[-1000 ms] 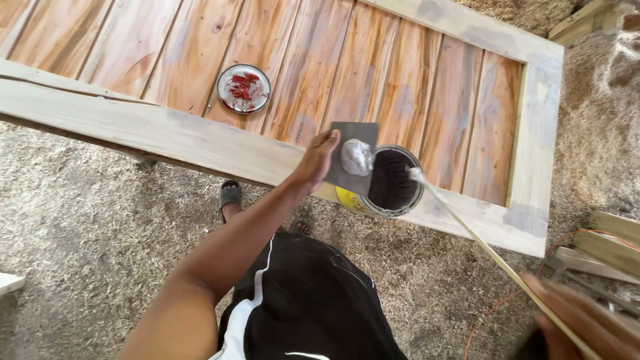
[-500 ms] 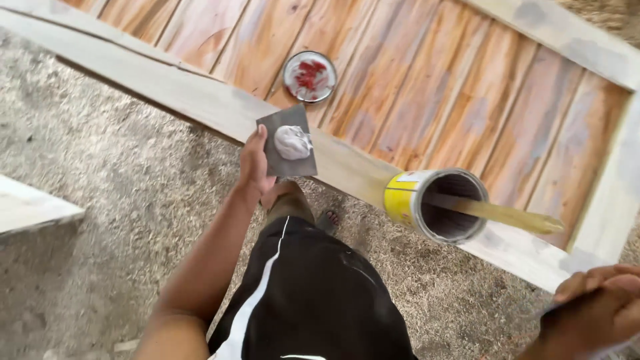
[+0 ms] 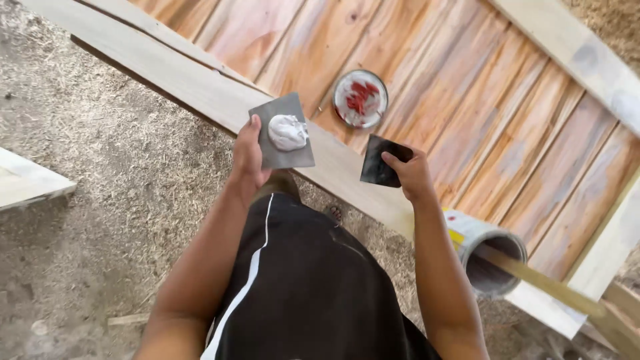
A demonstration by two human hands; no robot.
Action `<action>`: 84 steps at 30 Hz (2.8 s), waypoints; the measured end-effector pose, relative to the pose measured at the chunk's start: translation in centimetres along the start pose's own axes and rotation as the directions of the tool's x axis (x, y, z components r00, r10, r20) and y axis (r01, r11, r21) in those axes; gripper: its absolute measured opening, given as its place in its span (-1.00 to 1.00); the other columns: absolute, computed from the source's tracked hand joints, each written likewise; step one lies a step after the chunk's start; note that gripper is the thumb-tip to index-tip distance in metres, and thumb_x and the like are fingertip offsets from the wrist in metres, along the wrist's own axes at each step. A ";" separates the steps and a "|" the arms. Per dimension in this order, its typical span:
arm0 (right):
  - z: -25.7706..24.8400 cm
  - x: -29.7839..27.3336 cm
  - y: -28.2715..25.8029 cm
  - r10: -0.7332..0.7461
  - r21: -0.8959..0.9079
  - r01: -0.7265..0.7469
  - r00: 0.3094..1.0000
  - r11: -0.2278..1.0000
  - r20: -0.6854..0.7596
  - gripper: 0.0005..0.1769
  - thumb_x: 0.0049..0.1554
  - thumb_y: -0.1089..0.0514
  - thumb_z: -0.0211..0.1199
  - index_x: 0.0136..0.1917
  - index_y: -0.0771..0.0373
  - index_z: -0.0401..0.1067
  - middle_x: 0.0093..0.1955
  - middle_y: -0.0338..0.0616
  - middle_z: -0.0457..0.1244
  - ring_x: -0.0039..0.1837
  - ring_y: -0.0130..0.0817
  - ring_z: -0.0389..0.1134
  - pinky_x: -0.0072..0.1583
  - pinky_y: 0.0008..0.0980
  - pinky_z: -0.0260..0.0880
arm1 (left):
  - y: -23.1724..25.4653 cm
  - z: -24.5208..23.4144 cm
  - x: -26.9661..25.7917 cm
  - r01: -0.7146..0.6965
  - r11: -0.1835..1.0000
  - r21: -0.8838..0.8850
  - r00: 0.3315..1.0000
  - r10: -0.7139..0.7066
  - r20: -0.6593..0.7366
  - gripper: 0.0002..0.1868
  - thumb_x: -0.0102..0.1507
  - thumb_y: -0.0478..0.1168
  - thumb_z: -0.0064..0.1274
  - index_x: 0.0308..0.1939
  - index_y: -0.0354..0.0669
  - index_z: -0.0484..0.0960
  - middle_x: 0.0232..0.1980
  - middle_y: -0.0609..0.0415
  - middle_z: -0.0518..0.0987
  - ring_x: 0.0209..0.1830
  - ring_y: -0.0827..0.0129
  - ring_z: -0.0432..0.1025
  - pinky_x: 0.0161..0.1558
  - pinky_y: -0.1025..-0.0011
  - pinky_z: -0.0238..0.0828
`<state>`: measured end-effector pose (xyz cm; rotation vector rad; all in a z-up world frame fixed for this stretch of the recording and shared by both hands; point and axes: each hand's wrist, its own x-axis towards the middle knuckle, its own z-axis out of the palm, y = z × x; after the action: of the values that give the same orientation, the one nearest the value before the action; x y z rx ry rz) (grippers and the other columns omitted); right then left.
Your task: Applying wood filler to gaps in a wooden door and scraping off the excess using putty knives.
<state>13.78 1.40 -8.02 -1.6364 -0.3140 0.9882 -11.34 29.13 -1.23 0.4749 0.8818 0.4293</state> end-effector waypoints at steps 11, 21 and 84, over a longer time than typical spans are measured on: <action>5.6 6.1 -7.4 -0.212 -0.921 0.137 0.975 0.364 0.062 -0.67 0.14 0.36 0.21 0.15 0.17 0.59 0.07 -0.07 0.35 0.11 0.01 0.37 0.13 -0.07 0.38 | 8.9 -3.8 7.3 -0.009 1.000 0.008 1.000 0.009 -0.029 -0.52 0.48 0.00 -0.29 0.30 -0.29 0.38 0.16 -0.13 0.58 0.11 0.14 0.57 0.12 0.13 0.64; 7.1 6.4 -7.7 -0.302 -0.961 0.271 0.922 0.053 0.243 -0.63 0.09 0.36 0.24 0.10 0.06 0.65 0.11 -0.33 0.41 0.14 -0.23 0.35 0.18 -0.18 0.32 | 9.2 -4.9 9.7 -0.008 0.998 -0.065 1.000 0.010 0.021 -0.55 0.50 -0.01 -0.27 0.29 -0.28 0.40 0.16 -0.06 0.58 0.12 0.22 0.55 0.17 0.22 0.60; 20.8 -6.4 -37.0 -0.242 -0.708 0.482 0.711 -0.517 0.660 -0.55 0.05 0.15 0.27 0.22 0.25 0.55 0.21 -0.19 0.39 0.18 -0.23 0.35 0.19 -0.22 0.32 | 9.2 12.1 2.9 -0.338 0.890 0.305 0.778 0.081 0.623 -0.54 0.57 -0.05 -0.31 -0.01 -0.46 0.51 -0.10 -0.08 0.53 -0.11 0.39 0.38 -0.03 0.41 0.40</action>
<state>5.32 23.22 27.99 -2.4034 -2.3894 -0.2019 -1.32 35.54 8.69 1.0420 0.2827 0.2714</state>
